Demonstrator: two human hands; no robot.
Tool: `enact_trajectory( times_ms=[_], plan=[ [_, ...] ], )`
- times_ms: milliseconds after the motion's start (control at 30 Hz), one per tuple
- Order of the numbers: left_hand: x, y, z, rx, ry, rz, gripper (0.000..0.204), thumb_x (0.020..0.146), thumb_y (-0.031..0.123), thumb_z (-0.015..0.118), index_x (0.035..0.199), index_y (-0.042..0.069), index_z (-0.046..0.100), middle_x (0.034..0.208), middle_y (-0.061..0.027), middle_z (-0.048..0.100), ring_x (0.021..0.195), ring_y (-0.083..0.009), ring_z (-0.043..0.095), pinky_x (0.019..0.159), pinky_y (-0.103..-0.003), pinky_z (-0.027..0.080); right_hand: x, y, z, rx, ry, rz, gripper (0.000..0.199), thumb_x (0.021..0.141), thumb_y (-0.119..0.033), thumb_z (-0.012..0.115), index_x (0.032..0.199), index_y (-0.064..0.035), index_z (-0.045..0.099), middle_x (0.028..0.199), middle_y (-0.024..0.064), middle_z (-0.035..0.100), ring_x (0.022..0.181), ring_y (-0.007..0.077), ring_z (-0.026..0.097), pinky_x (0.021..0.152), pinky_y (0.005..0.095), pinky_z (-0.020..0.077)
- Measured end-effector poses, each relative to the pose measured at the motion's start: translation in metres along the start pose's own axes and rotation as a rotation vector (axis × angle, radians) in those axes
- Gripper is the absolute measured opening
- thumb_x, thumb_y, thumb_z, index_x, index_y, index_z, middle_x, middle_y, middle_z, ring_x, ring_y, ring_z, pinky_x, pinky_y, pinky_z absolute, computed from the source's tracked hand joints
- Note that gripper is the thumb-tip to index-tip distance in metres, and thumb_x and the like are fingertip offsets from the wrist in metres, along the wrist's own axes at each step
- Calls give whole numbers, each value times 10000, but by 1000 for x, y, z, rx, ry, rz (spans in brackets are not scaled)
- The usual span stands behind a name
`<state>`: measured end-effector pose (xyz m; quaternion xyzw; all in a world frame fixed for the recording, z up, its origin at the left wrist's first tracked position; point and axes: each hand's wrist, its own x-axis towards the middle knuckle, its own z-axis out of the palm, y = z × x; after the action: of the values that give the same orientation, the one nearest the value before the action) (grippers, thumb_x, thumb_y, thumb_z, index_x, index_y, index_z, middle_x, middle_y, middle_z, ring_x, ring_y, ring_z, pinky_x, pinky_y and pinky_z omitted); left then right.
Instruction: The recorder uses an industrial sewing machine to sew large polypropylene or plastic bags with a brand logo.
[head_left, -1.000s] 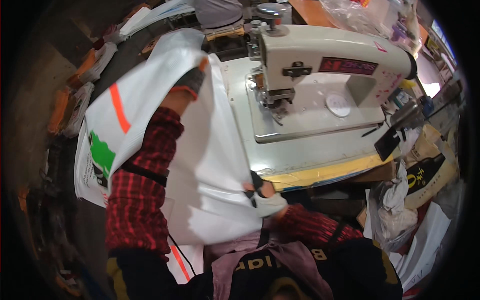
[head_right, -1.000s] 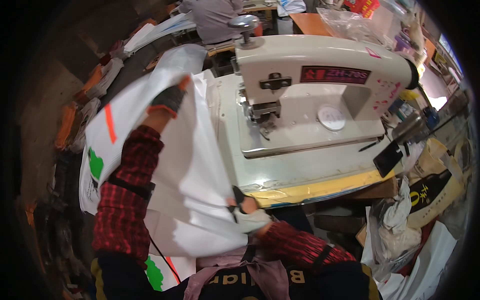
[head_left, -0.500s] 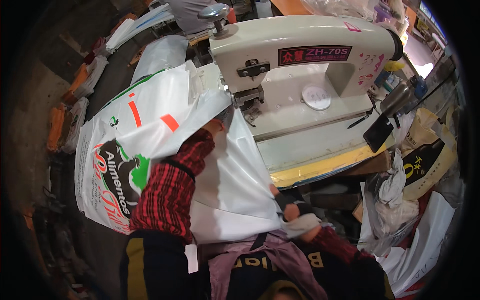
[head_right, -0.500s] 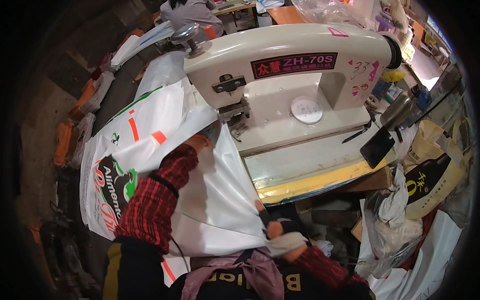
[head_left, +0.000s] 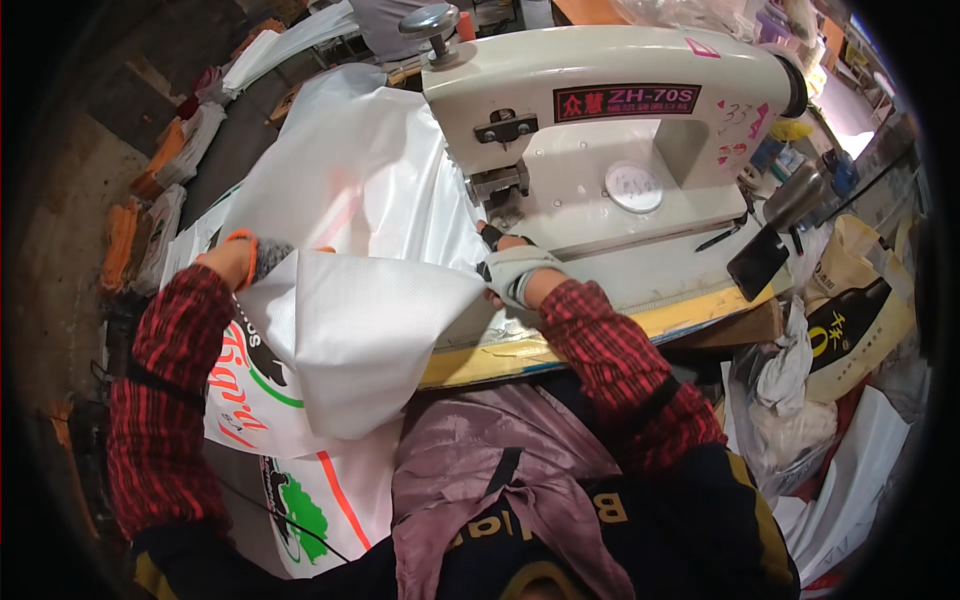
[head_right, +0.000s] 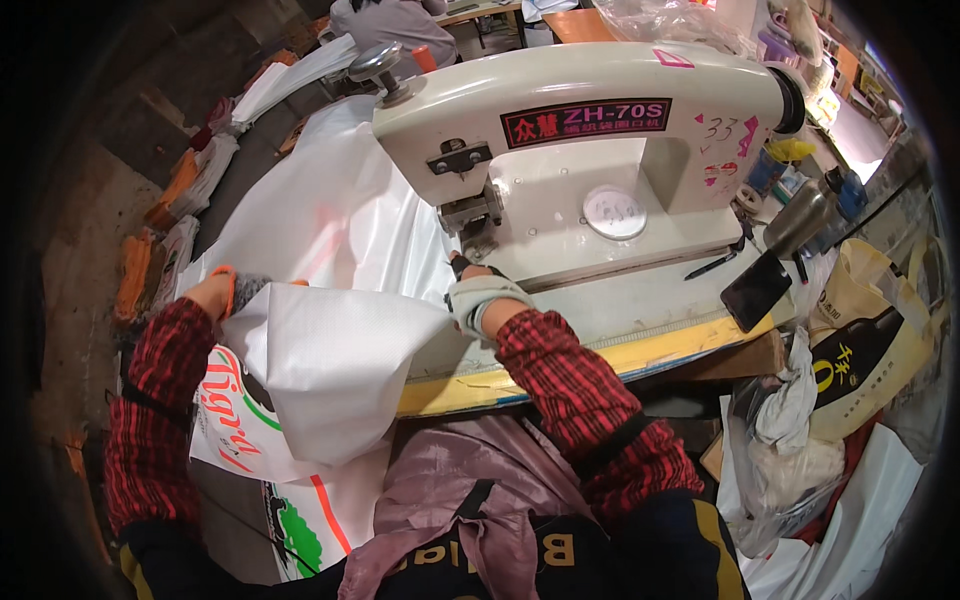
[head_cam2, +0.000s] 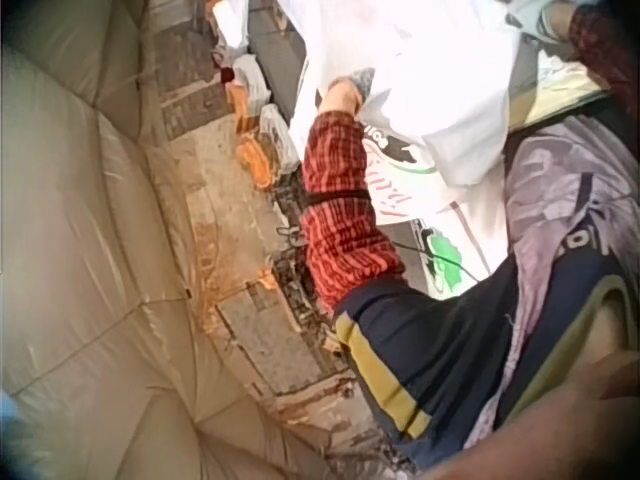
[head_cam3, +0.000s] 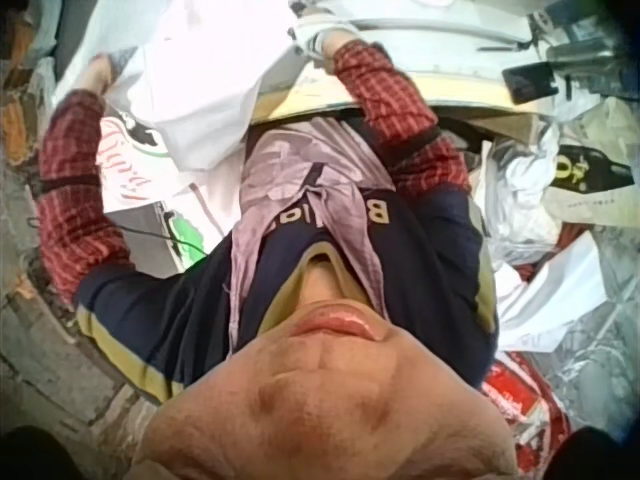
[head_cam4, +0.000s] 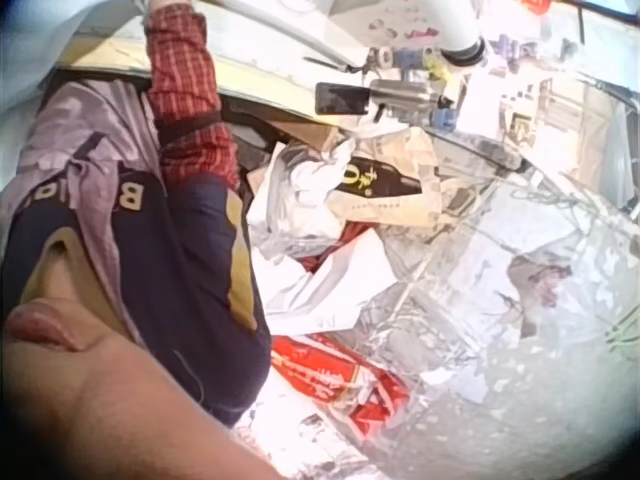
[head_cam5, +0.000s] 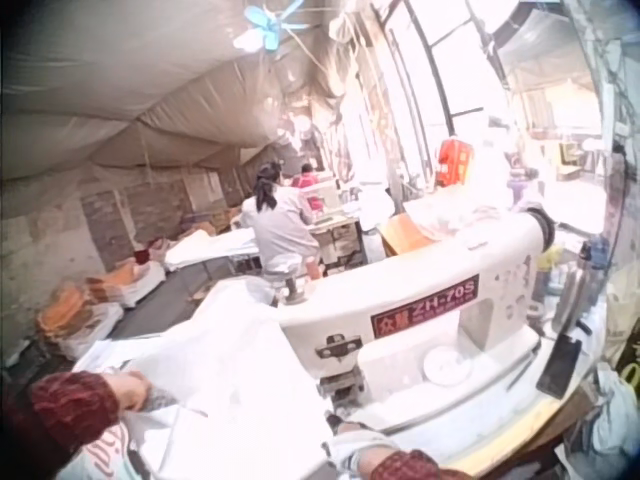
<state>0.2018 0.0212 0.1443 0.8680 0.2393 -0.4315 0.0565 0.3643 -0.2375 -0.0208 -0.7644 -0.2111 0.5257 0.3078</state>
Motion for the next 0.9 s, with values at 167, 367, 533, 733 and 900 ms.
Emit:
enact_trajectory(
  times_ms=[167,367,533,733,900],
  plan=[
    [-15,28,90,-358,118,841,394,815,224,566,1155,27,531,1095,-144,573,981,-226,558,879,-323,419,-12,24,21,-8,156,-270,403,814,-312,541,1148,-85,528,990,166,616,805,269,621,713,382,487],
    [-55,240,193,408,-164,1169,174,724,199,549,742,74,669,747,-130,634,703,-310,607,626,-388,490,-39,34,62,-570,271,-425,475,809,-249,502,1215,-6,462,1060,296,544,982,376,554,835,401,447],
    [-94,230,144,714,-233,654,215,605,201,684,802,118,696,772,-68,647,687,-228,618,620,-369,499,-97,38,92,-566,222,-108,600,821,-209,462,1324,6,216,940,292,575,827,390,597,697,453,471],
    [-101,145,49,637,91,212,126,592,139,681,663,37,667,668,-128,624,646,-232,629,558,-390,483,-55,28,73,-507,395,-198,448,835,-252,454,1198,-2,371,935,288,581,840,397,596,702,461,473],
    [-63,225,135,561,49,552,184,707,195,596,805,64,682,780,-157,646,765,-321,636,658,-399,495,-31,18,58,-347,430,-227,376,847,-288,448,1093,-9,500,931,285,585,850,403,595,707,468,475]
  ],
)
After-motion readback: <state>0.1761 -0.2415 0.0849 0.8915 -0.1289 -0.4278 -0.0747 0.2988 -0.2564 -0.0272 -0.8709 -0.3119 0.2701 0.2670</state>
